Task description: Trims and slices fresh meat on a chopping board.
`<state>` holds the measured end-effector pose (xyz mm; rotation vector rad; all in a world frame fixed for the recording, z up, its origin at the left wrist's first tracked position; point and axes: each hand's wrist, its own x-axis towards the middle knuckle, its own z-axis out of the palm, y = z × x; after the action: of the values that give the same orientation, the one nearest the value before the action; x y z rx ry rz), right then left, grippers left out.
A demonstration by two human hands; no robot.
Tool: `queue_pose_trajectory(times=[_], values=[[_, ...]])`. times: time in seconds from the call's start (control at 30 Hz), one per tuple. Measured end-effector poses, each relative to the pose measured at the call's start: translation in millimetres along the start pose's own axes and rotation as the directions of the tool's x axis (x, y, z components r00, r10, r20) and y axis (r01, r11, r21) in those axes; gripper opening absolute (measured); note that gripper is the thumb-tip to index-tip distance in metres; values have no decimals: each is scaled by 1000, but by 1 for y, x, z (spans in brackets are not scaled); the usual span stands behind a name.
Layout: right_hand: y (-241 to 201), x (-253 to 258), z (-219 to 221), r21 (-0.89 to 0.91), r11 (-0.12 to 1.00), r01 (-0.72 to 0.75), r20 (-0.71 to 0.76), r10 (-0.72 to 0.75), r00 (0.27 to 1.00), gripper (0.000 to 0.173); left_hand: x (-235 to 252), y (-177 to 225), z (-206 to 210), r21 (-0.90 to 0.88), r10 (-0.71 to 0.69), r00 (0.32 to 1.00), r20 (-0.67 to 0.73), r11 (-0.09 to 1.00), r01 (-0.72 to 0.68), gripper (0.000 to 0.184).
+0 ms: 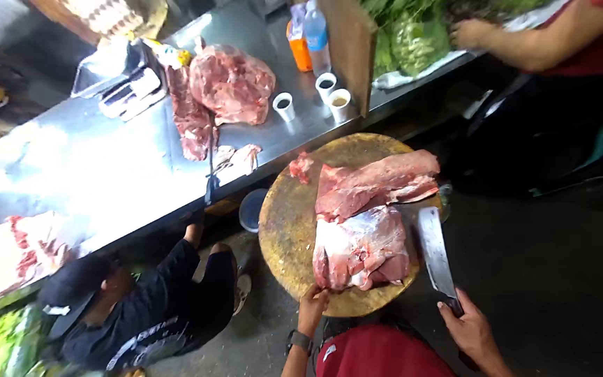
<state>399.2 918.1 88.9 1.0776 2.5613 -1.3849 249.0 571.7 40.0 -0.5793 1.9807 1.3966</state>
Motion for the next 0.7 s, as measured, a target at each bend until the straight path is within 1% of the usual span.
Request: queue_pose_trajectory(times=[0.07,0.1,0.13,0.17,0.23,0.3,0.4,0.5,0.57,0.6,0.63,0.67,0.7], values=[[-35,7,-8,86,984,153,-49,-150,988,66,5,1,-6,156,48,998,-40,987,-41,47],[-50,12,-6,165,967,193,-58,-186,981,64,7,6,-9,196,85,993,-83,978,-67,52],[-61,19,-1,229,951,206,-62,-197,978,61,11,14,-11,214,132,984,-123,971,-103,50],[-69,27,7,246,945,216,-80,-202,976,56,15,26,-13,220,178,973,-150,965,-142,47],[-81,47,22,198,952,232,-124,-210,970,49,21,49,-13,229,245,957,-158,951,-205,43],[-89,74,32,134,968,211,-127,-194,973,48,25,75,-9,266,320,939,-129,923,-278,42],[-95,115,45,64,987,146,-82,-141,987,51,27,102,-6,312,397,915,-73,880,-357,43],[-99,142,51,47,998,39,2,-40,999,55,28,109,-3,300,429,901,-63,869,-393,42],[-99,146,51,46,999,21,30,-22,999,56,24,108,-4,270,419,906,-58,880,-390,43],[-103,144,47,57,997,53,16,-54,998,55,23,106,-6,255,409,911,-55,888,-383,44],[-112,140,40,81,990,114,-23,-113,993,53,23,101,-9,243,399,915,-59,895,-374,45],[-125,135,31,120,973,198,-75,-190,979,51,23,94,-13,239,384,921,-66,902,-359,45],[-141,129,20,167,939,301,-145,-279,949,49,24,87,-18,239,366,928,-73,909,-340,45]])
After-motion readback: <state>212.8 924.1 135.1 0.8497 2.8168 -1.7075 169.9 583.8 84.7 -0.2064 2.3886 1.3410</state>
